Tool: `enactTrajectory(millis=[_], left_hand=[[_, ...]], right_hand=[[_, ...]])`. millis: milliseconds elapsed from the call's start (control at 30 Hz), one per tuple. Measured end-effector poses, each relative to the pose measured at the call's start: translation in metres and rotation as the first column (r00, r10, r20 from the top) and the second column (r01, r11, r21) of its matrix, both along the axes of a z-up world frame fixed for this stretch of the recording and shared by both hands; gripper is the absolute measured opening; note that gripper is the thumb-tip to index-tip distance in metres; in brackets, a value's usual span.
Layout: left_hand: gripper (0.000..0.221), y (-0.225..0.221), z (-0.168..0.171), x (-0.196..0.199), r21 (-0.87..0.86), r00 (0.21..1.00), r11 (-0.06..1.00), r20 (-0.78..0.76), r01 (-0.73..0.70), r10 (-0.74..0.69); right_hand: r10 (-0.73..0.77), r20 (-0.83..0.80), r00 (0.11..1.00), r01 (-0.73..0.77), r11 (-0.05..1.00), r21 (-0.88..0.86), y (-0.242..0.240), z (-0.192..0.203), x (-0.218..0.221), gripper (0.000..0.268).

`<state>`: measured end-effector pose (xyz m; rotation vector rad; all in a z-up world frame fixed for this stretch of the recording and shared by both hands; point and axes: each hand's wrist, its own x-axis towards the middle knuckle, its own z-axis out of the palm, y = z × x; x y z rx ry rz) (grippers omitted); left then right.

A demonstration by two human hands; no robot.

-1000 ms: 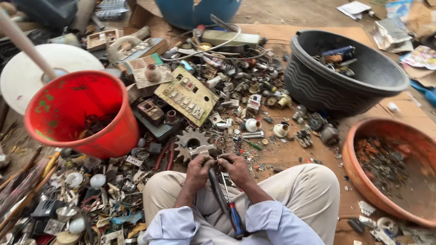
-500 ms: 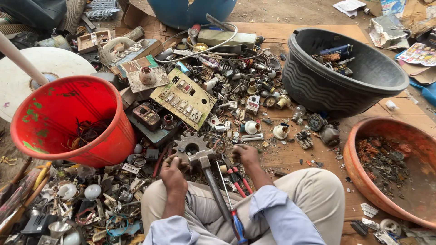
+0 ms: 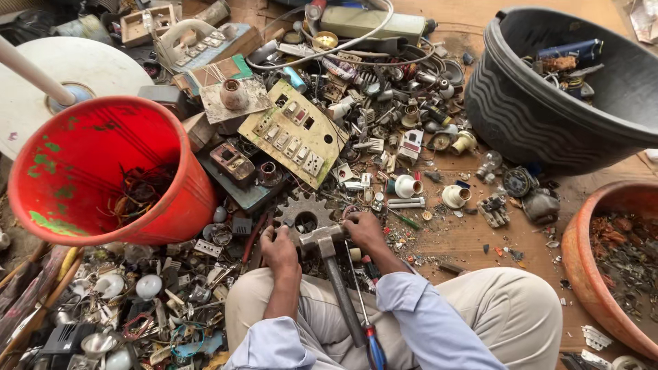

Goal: The person sits on the ground amidst a pile of electronic waste and scrap metal. They use a hammer to strike a metal gear and then use pliers to strip wires from small electronic components, separating the materials.

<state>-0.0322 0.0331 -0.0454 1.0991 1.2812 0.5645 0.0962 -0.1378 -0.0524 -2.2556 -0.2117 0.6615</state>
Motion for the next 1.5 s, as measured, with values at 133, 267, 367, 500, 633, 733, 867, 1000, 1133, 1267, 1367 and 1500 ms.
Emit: enactTrajectory(millis=[133,267,367,500,633,733,867,1000,1133,1267,1367,1500], left_hand=[[0.066,-0.002,0.01,-0.005,0.026,0.99,0.993,-0.076,0.119,-0.117],[0.069,0.002,0.021,0.003,0.029,0.969,0.984,-0.186,0.174,-0.165],[0.069,0.005,0.018,-0.001,0.093,0.921,0.96,-0.322,0.262,-0.22],[0.068,0.003,0.015,0.002,0.161,0.907,0.938,-0.349,0.308,-0.237],[0.068,0.001,0.016,-0.007,0.078,0.826,0.911,-0.458,0.405,-0.329],[0.068,0.008,0.014,-0.003,0.145,0.804,0.847,-0.428,0.512,-0.413],[0.068,-0.004,0.012,0.001,0.086,0.716,0.733,-0.318,0.675,-0.621],[0.069,-0.037,0.009,0.015,-0.137,0.608,0.623,-0.14,0.77,-0.782],[0.073,-0.049,-0.022,0.023,0.198,0.489,0.457,-0.167,0.867,-0.856],[0.06,-0.045,-0.034,0.026,0.179,0.603,0.579,-0.136,0.795,-0.786],[0.047,-0.037,-0.02,0.019,0.2,0.716,0.69,-0.268,0.696,-0.644],[0.04,-0.032,-0.001,0.009,0.229,0.816,0.784,-0.207,0.577,-0.54]], right_hand=[[-0.027,-0.04,0.999,0.029,0.998,0.059,-0.002,0.012,-0.006,0.027],[-0.249,0.055,0.967,0.228,0.942,0.248,0.005,0.038,-0.018,0.03],[-0.229,0.084,0.97,0.207,0.956,0.21,0.013,0.036,-0.056,0.03],[-0.359,-0.193,0.913,0.407,0.837,0.366,0.002,0.022,-0.12,0.03],[-0.088,-0.422,0.902,0.302,0.828,0.473,-0.015,0.033,-0.146,0.023],[-0.106,-0.488,0.866,0.386,0.763,0.519,-0.016,0.041,-0.129,0.023],[-0.26,-0.5,0.826,0.497,0.756,0.427,-0.038,0.037,-0.124,0.02],[-0.445,-0.451,0.773,0.607,0.724,0.328,-0.067,0.036,-0.108,0.018],[-0.508,-0.247,0.825,0.561,0.691,0.456,-0.084,0.048,-0.1,0.021],[-0.437,-0.083,0.895,0.424,0.782,0.457,-0.093,0.058,-0.093,0.021],[-0.304,0.292,0.907,0.217,0.931,0.294,-0.087,0.045,-0.095,0.024],[-0.201,0.072,0.977,0.19,0.972,0.135,-0.065,0.031,-0.118,0.031]])
